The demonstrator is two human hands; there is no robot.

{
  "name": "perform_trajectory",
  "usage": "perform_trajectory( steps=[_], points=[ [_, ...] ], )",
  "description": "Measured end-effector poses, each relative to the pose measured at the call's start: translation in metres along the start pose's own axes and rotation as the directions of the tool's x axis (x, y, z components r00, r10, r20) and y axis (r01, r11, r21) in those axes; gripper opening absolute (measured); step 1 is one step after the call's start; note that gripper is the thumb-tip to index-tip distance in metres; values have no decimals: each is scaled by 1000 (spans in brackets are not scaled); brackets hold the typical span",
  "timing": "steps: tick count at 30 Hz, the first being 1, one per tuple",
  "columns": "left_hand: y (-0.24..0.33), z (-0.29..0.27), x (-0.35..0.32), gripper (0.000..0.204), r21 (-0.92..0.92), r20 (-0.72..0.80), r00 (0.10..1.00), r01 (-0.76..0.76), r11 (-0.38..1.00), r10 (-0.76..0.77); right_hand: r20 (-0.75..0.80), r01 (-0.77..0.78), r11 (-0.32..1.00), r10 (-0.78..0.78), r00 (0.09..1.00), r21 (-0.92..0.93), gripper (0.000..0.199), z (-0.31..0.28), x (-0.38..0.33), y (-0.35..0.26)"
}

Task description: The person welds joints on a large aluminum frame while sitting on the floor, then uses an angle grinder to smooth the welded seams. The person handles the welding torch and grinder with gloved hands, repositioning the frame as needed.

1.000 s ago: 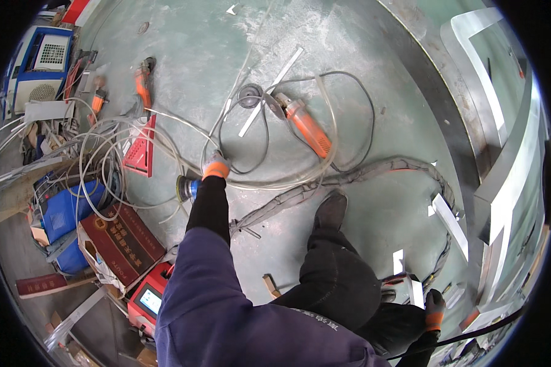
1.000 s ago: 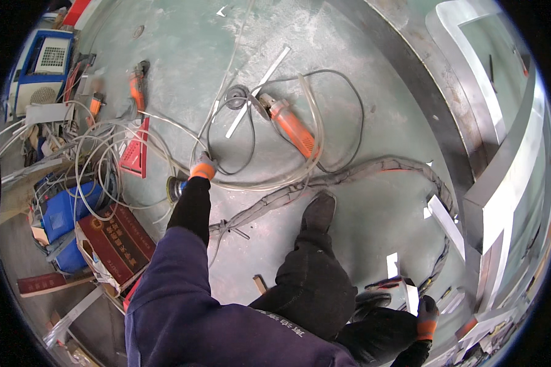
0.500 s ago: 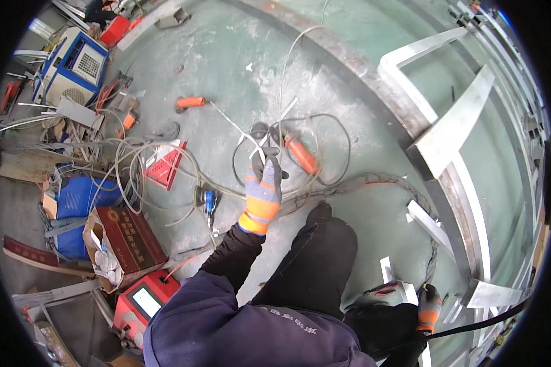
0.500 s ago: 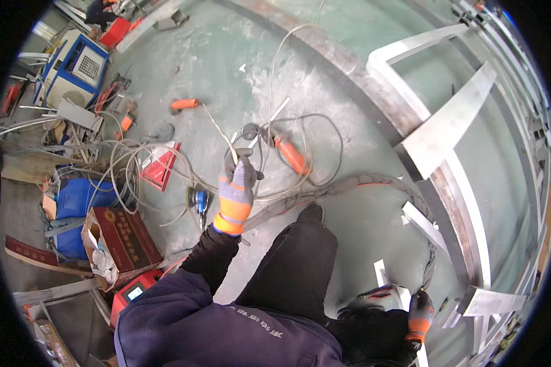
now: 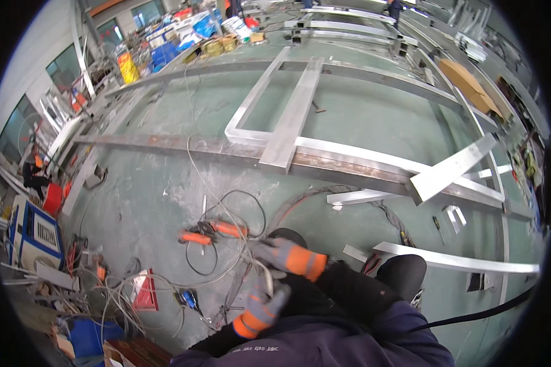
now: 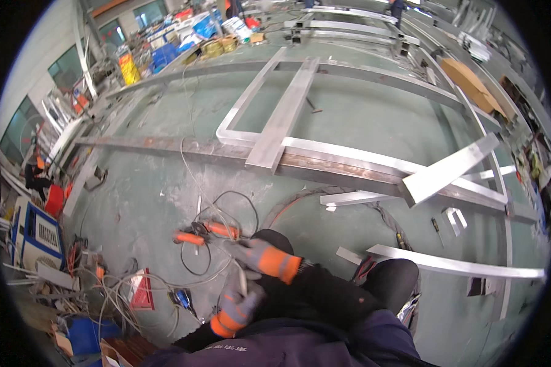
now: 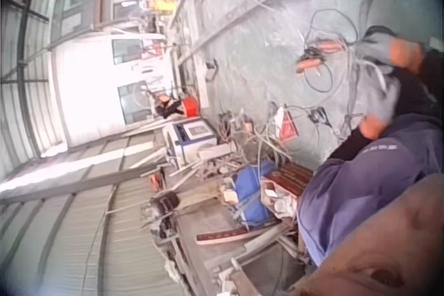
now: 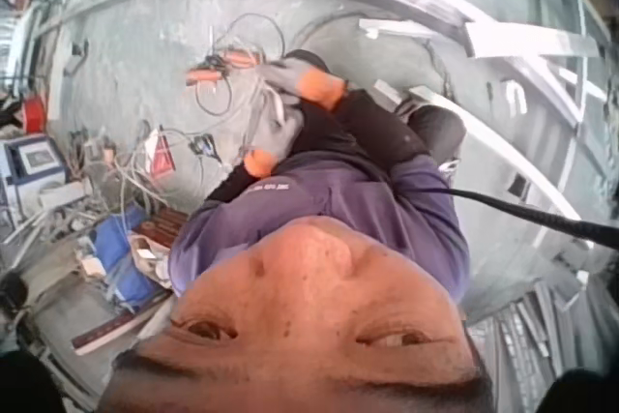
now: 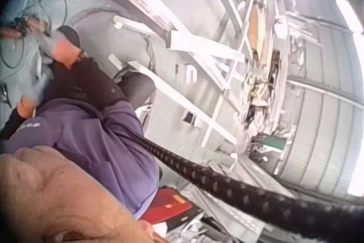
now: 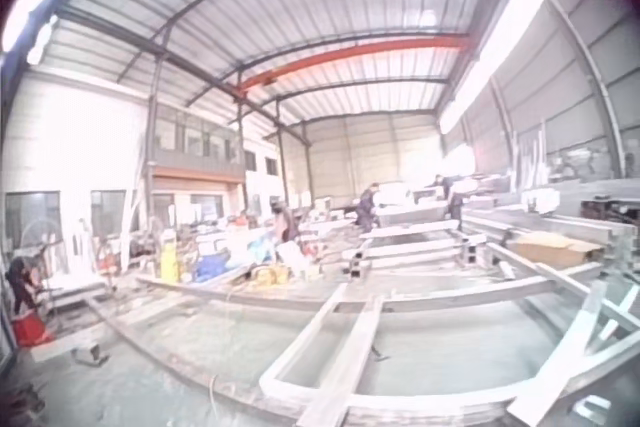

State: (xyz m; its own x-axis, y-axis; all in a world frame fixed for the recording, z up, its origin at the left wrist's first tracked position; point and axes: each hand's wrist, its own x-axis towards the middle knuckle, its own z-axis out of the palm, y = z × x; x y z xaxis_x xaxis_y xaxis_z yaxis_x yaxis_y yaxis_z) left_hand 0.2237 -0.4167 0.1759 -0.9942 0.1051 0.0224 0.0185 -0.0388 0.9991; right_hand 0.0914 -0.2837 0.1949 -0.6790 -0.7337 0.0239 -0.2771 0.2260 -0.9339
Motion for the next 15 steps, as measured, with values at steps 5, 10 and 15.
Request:
perform_trajectory(
  steps=[5,10,15],
  points=[
    [1,-35,-31,43,79,492,849,175,981,-191,-18,216,963,-222,975,-160,31,59,0,45],
    [-115,-139,-38,82,-707,195,812,505,495,-551,17,201,943,-213,977,266,37,77,-46,-14],
    [-262,-239,-35,80,-728,172,655,588,353,-735,309,238,965,-261,915,109,37,96,-68,-56]
  ],
)
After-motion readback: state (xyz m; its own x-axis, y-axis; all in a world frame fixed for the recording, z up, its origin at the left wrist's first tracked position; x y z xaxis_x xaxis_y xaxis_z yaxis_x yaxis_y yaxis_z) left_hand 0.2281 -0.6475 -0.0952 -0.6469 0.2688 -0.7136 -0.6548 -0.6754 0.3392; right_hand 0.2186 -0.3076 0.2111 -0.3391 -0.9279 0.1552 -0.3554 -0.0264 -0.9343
